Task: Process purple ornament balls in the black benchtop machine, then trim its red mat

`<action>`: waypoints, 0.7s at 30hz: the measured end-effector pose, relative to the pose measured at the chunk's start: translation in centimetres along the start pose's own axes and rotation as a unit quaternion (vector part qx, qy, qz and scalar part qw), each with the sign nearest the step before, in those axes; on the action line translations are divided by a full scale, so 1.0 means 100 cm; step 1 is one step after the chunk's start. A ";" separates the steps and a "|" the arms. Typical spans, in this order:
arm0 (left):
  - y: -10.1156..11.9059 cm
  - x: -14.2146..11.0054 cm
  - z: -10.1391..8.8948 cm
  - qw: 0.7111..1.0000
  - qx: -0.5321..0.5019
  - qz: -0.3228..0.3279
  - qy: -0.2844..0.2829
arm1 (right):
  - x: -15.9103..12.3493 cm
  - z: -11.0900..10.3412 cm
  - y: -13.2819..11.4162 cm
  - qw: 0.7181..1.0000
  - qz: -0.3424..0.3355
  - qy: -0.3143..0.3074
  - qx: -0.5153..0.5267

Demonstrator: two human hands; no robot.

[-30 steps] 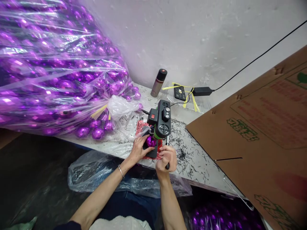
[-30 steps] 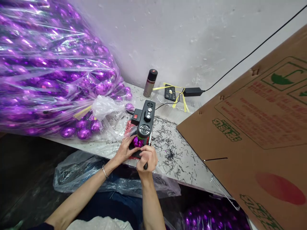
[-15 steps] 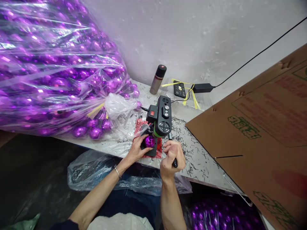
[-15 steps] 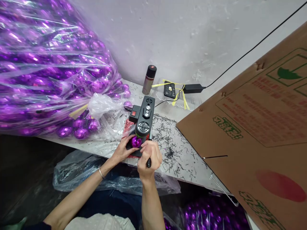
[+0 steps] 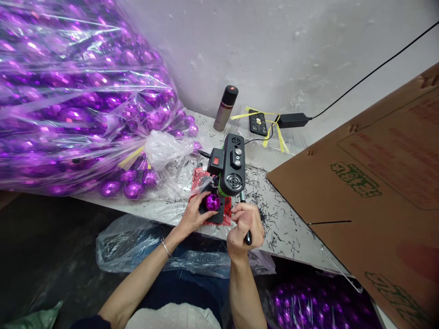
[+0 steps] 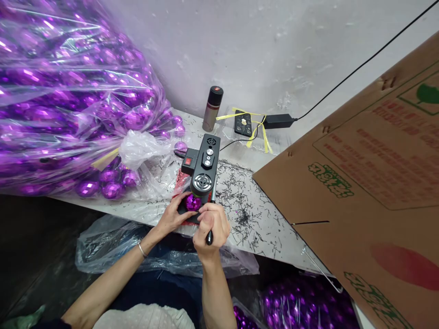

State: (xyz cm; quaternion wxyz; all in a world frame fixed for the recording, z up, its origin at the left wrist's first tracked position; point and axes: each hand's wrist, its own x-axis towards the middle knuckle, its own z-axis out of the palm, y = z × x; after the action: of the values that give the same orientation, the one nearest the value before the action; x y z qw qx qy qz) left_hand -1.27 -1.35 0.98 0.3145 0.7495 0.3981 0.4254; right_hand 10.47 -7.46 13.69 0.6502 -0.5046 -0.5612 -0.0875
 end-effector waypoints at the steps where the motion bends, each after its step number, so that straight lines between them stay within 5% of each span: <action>1: 0.000 0.001 0.001 1.000 0.004 0.002 0.002 | 0.000 0.000 0.000 1.000 0.000 -0.002 -0.001; 21: -0.005 0.009 0.010 0.998 0.047 0.036 0.017 | -0.030 0.001 0.032 0.996 -0.086 -0.020 -0.026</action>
State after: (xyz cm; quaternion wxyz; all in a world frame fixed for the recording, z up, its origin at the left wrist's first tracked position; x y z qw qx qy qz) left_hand -0.26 -0.49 0.47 0.2569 0.7697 0.3957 0.4300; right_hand 11.52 -7.19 9.43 0.6156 -0.4732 -0.6126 -0.1477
